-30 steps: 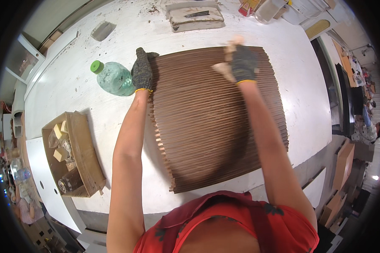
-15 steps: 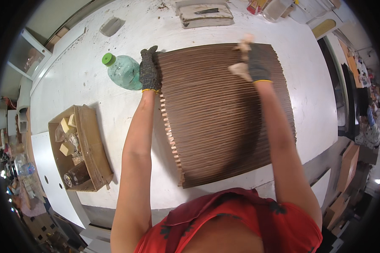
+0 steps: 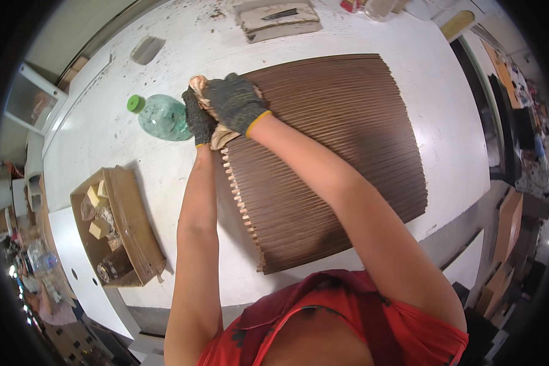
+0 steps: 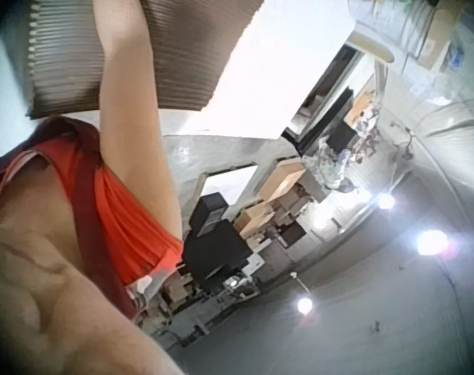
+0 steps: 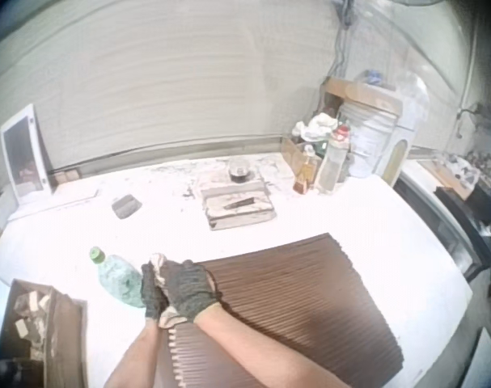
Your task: The person applies a liquid from a bottle onto a cloth and wipes it across the surface of a grooved wooden panel.
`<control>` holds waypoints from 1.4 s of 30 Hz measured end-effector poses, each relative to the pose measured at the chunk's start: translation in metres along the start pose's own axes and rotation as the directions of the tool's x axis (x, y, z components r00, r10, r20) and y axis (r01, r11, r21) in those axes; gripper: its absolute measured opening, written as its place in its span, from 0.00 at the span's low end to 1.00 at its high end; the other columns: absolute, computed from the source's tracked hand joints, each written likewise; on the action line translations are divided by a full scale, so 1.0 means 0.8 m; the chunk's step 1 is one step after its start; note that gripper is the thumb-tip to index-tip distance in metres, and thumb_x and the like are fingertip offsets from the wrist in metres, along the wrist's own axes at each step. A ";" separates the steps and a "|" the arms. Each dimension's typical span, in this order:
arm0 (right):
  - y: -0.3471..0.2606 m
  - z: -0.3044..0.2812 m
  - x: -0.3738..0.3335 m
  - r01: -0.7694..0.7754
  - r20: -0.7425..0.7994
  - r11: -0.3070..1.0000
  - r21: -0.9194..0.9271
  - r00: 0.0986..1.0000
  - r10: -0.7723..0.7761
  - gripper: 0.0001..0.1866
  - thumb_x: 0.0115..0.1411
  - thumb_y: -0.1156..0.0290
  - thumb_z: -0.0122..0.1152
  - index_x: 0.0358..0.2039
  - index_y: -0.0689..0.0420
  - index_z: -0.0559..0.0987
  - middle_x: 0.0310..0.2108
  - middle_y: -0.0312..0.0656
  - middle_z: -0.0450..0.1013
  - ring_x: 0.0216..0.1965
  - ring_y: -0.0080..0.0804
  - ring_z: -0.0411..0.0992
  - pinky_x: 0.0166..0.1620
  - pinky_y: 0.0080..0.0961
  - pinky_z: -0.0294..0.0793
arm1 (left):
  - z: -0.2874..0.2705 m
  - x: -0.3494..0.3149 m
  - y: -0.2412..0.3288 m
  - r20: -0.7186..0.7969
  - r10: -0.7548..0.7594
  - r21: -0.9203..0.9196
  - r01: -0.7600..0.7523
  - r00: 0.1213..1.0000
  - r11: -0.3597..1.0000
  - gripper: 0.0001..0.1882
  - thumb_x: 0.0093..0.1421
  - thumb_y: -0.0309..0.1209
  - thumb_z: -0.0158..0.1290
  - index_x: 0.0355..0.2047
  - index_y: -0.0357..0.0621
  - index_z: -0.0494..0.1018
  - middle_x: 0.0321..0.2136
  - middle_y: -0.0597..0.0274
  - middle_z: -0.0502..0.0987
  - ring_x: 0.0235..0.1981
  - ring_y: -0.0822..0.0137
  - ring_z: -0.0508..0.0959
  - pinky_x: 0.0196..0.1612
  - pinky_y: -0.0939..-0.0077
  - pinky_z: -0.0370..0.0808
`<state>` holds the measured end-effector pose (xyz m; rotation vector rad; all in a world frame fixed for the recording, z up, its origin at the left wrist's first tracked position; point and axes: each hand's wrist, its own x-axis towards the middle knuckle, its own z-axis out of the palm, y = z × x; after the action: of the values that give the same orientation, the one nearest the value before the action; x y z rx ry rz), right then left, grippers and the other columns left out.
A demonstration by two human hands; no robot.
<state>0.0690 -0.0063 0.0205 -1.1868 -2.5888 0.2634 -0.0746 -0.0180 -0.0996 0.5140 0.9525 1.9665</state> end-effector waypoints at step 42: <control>0.193 -0.121 -0.239 -0.384 0.168 0.923 0.031 0.912 0.374 0.49 0.36 0.43 0.75 0.56 0.56 0.69 0.49 0.47 0.72 0.50 0.43 0.72 0.53 0.36 0.72 | -0.013 -0.174 0.086 0.134 0.034 0.417 -0.088 0.990 0.905 0.27 0.66 0.36 0.46 0.62 0.35 0.60 0.56 0.53 0.67 0.53 0.64 0.69 0.56 0.69 0.68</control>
<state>0.3293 -0.0477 0.0348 -1.7051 -2.4338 0.5367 -0.0425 -0.1620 -0.0513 0.9090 1.3033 1.7570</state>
